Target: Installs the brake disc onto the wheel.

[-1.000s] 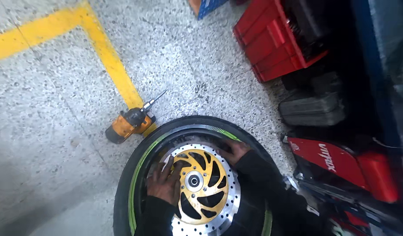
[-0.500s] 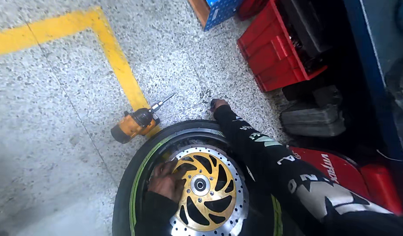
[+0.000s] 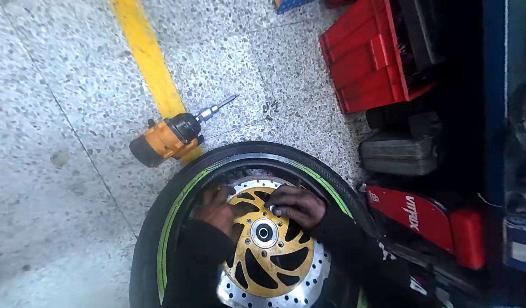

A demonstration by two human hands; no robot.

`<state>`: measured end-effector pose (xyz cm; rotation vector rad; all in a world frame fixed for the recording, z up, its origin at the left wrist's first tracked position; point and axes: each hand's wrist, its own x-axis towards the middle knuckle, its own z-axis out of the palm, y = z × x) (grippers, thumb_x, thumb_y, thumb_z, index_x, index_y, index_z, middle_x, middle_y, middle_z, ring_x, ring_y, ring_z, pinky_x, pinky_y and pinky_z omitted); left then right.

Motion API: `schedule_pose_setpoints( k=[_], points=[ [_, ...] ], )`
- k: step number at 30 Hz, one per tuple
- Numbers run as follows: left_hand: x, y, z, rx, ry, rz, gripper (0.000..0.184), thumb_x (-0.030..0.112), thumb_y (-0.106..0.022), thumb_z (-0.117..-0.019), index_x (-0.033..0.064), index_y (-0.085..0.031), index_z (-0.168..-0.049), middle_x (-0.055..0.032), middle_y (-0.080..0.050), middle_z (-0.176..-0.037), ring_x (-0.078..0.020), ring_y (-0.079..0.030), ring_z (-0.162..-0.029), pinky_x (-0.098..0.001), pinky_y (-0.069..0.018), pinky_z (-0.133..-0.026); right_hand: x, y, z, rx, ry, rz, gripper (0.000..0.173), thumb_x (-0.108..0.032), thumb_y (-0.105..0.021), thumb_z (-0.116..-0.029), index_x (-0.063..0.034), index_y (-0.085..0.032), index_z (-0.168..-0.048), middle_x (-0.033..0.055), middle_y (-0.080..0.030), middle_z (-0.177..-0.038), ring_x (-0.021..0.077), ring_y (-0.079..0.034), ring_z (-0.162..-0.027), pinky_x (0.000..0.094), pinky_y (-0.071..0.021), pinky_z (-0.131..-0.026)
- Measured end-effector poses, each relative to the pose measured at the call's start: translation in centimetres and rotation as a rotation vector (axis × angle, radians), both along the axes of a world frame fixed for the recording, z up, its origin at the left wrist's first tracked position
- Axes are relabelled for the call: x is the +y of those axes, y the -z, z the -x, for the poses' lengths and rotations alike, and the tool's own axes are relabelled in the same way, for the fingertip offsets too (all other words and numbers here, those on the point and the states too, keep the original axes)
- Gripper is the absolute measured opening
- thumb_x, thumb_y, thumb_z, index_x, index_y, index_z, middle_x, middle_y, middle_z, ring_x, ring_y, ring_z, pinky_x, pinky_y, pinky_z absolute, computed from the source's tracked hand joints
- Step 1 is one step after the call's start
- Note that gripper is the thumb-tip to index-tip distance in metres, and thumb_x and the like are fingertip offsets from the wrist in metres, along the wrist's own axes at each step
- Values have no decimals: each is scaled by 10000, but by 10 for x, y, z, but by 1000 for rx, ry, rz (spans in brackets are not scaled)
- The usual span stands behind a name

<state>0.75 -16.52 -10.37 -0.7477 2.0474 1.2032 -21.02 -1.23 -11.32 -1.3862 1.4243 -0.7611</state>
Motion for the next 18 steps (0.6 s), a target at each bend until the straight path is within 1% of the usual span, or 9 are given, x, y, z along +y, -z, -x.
schedule_pose_setpoints(
  k=[2, 3, 4, 5, 7, 9, 13, 15, 18],
  points=[
    [0, 0, -1, 6, -10, -9, 327, 309, -758, -890, 361, -759, -1213, -12, -428, -1575, -357, -297, -1480, -537, -394, -1127, 0, 5, -2, 68, -45, -14, 207, -181, -632, -1000, -54, -773, -1080, 46, -726, -1087, 108, -680, -1040, 296, -574, -938],
    [0, 0, -1, 8, -16, -11, 331, 307, -763, -885, 365, -760, -1211, -2, -426, -1576, -350, -299, -1479, -542, -402, -1116, 0, 8, -2, 103, -81, -9, 217, -207, -618, -1009, -73, -776, -1074, 33, -733, -1084, 107, -683, -1032, 319, -571, -928],
    [1, 2, -2, 21, -31, -8, 335, 296, -773, -873, 361, -766, -1202, 2, -435, -1569, -345, -311, -1471, -556, -419, -1089, -1, 10, -2, 136, -114, -11, 233, -235, -598, -1018, -96, -777, -1071, 17, -738, -1084, 110, -683, -1021, 354, -556, -904],
    [2, 5, -3, 34, -40, 0, 345, 288, -778, -862, 367, -768, -1197, 3, -441, -1563, -343, -322, -1463, -570, -438, -1057, -2, 11, -1, 164, -145, -19, 251, -261, -575, -1031, -120, -778, -1074, -1, -738, -1084, 105, -682, -1013, 369, -554, -893],
    [4, 8, -4, 47, -42, 11, 350, 290, -774, -862, 385, -764, -1198, 11, -445, -1562, -340, -320, -1464, -584, -438, -1034, -4, 11, 2, 184, -187, -40, 274, -288, -557, -1040, -134, -780, -1077, -13, -742, -1076, 104, -686, -1005, 375, -560, -890],
    [5, 9, -4, 48, -38, 17, 352, 286, -772, -861, 391, -764, -1197, 14, -446, -1561, -335, -314, -1466, -584, -425, -1038, -6, 6, 2, 192, -218, -71, 271, -291, -565, -1036, -134, -782, -1073, -10, -747, -1064, 113, -686, -1008, 386, -546, -894],
    [5, 11, -4, 68, -32, 35, 346, 291, -770, -852, 399, -768, -1180, 24, -457, -1554, -325, -323, -1466, -569, -443, -1020, -9, 0, -3, 266, -253, -81, 239, -298, -602, -1015, -160, -791, -1059, -9, -728, -1042, 125, -672, -980, 378, -538, -844],
    [3, 10, -3, 58, -30, 15, 344, 289, -765, -864, 392, -765, -1192, 31, -441, -1564, -321, -304, -1476, -574, -431, -1022, -9, -3, -5, 288, -245, -93, 241, -305, -615, -1007, -170, -808, -1059, -1, -704, -1015, 133, -654, -943, 367, -535, -814],
    [1, 8, -1, 42, -15, -6, 350, 285, -751, -881, 398, -754, -1212, 37, -427, -1576, -315, -289, -1487, -566, -420, -1037, -7, -3, -4, 320, -227, -76, 272, -304, -586, -1017, -166, -804, -1103, 10, -702, -1029, 120, -659, -958, 327, -558, -824]
  ],
)
